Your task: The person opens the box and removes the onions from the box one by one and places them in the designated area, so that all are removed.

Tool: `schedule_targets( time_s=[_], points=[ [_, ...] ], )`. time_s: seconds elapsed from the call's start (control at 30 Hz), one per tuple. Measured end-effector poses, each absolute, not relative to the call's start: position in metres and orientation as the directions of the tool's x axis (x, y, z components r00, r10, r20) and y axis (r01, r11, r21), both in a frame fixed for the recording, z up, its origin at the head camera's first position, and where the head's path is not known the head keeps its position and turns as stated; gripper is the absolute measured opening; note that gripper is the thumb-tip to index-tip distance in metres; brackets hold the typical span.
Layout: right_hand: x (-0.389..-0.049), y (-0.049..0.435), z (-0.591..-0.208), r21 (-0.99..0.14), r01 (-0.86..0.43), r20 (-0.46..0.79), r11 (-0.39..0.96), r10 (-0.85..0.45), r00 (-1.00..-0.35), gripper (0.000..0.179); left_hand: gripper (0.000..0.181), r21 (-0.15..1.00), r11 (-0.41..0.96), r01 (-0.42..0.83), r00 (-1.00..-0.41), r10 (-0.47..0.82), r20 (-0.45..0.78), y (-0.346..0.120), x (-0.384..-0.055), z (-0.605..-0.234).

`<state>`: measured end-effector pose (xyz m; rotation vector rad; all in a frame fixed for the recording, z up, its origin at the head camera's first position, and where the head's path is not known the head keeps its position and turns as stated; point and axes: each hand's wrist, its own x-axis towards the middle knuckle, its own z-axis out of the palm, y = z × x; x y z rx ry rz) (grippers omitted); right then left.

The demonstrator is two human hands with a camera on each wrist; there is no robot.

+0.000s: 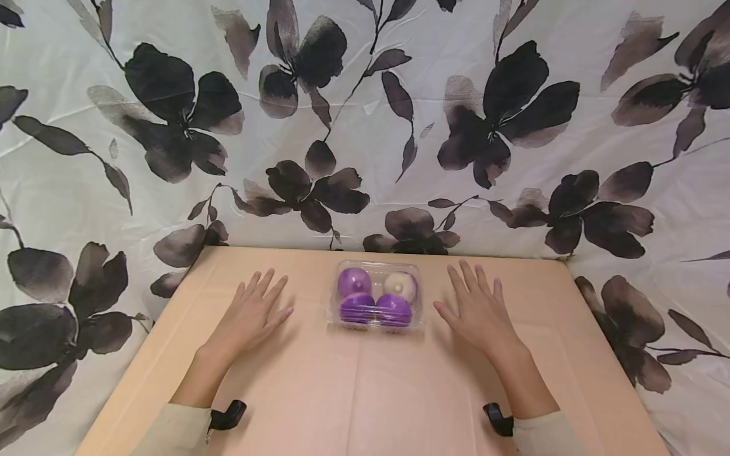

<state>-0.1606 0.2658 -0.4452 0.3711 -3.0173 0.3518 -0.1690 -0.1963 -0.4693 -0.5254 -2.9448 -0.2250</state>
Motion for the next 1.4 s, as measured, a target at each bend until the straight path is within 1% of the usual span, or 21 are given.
schedule_targets(
  time_s=[0.27, 0.43, 0.57, 0.8, 0.93, 1.03, 1.23, 1.4],
  points=[
    [-0.17, 0.252, -0.443, -0.197, -0.327, 0.141, 0.924, -0.304, -0.942, 0.08, 0.07, 0.19, 0.91, 0.368, -0.927, 0.344, 0.151, -0.193, -0.171, -0.469],
    [-0.171, 0.24, -0.446, -0.161, -0.392, 0.155, 0.906, -0.369, -0.916, 0.08, 0.068, 0.214, 0.894, 0.393, -0.917, 0.365, 0.16, -0.188, -0.173, -0.468],
    [-0.172, 0.229, -0.448, -0.141, -0.437, 0.191, 0.888, -0.409, -0.892, 0.08, 0.067, 0.267, 0.87, 0.415, -0.909, 0.381, 0.17, -0.183, -0.175, -0.469],
    [-0.174, 0.212, -0.454, -0.154, -0.53, 0.285, 0.834, -0.476, -0.832, 0.081, 0.065, 0.424, 0.802, 0.42, -0.907, 0.389, 0.163, -0.174, -0.175, -0.469],
    [-0.176, 0.202, -0.455, -0.137, -0.589, 0.344, 0.796, -0.519, -0.782, 0.077, 0.061, 0.461, 0.768, 0.445, -0.894, 0.412, 0.175, -0.169, -0.178, -0.473],
    [-0.177, 0.193, -0.453, -0.138, -0.622, 0.356, 0.77, -0.548, -0.757, 0.073, 0.057, 0.489, 0.746, 0.453, -0.889, 0.42, 0.183, -0.166, -0.179, -0.478],
    [-0.178, 0.178, -0.452, -0.157, -0.652, 0.349, 0.742, -0.575, -0.74, 0.067, 0.052, 0.611, 0.682, 0.403, -0.906, 0.394, 0.158, -0.158, -0.181, -0.485],
    [-0.181, 0.169, -0.454, -0.131, -0.702, 0.399, 0.7, -0.611, -0.684, 0.064, 0.047, 0.758, 0.579, 0.302, -0.929, 0.358, 0.097, -0.15, -0.182, -0.491]
  ],
)
